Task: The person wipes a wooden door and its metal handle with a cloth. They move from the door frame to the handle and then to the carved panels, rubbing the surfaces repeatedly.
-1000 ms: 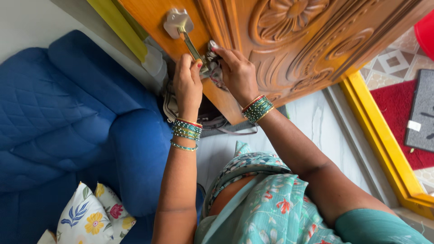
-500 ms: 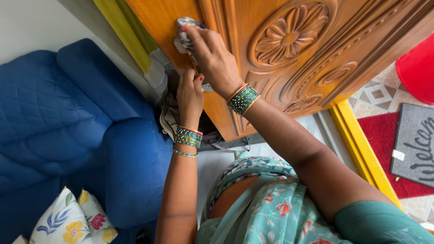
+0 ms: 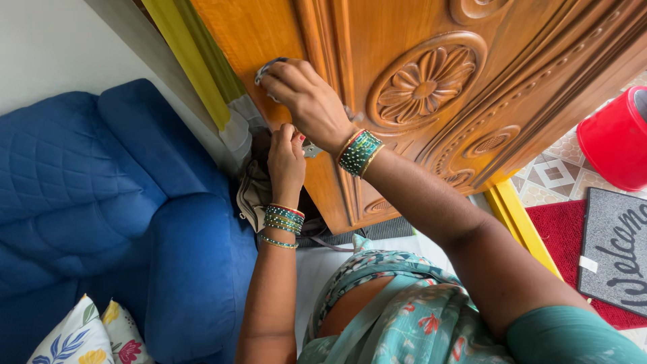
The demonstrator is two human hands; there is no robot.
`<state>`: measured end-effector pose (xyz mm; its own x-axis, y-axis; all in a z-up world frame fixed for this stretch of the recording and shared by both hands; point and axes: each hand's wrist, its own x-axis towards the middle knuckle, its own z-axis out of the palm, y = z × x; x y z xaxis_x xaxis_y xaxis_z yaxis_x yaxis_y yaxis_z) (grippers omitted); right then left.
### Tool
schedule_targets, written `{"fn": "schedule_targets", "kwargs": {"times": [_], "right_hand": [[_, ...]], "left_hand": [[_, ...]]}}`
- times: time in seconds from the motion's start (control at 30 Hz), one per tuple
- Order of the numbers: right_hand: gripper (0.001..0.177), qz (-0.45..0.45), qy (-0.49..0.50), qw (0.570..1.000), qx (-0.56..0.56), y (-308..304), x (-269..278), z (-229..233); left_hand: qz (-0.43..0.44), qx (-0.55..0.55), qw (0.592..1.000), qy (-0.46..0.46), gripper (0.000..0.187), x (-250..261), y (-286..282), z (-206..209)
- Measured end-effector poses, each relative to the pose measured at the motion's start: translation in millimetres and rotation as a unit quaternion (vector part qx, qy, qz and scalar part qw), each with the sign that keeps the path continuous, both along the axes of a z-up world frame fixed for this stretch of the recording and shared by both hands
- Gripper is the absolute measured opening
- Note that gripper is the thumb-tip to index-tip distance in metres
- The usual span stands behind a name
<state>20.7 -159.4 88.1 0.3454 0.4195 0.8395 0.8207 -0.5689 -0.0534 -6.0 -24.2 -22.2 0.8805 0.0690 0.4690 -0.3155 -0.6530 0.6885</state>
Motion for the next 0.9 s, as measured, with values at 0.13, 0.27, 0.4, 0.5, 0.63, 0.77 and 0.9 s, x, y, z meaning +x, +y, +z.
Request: {"fn": "schedule_targets", "kwargs": {"times": [0.13, 0.27, 0.4, 0.5, 0.63, 0.77, 0.9], "right_hand": [[0.043, -0.047, -0.088, 0.989, -0.110, 12.5, 6.8, 2.3], [0.045, -0.022, -0.143, 0.972, -0.187, 10.7, 15.2, 4.6], [0.036, -0.009, -0.110, 0.983, -0.149, -1.2, 15.6, 6.9], [0.046, -0.064, -0.111, 0.987, -0.092, -0.5, 7.2, 0.9], [0.050, -0.075, -0.044, 0.996, -0.005, 0.8, -2.4, -2.9], [0.043, -0.068, -0.060, 0.995, -0.046, 4.1, -0.9, 4.3], [0.041, -0.058, -0.143, 0.972, -0.176, 5.0, 4.3, 11.5]], "left_hand": [[0.003, 0.012, 0.999, -0.044, 0.029, 8.8, 3.8, -16.2], [0.008, 0.012, 0.999, -0.038, 0.026, 9.5, 4.3, -17.5], [0.015, -0.013, 1.000, -0.010, 0.018, 1.8, -1.9, -4.6], [0.015, -0.024, 1.000, 0.012, 0.016, -2.7, -4.9, 2.7], [0.015, -0.015, 0.999, -0.037, 0.015, -4.0, -5.6, 4.5], [0.013, -0.023, 1.000, -0.009, 0.016, -2.8, -5.9, 3.8], [0.006, -0.007, 0.999, -0.044, 0.018, 2.4, -4.4, -6.7]]}}
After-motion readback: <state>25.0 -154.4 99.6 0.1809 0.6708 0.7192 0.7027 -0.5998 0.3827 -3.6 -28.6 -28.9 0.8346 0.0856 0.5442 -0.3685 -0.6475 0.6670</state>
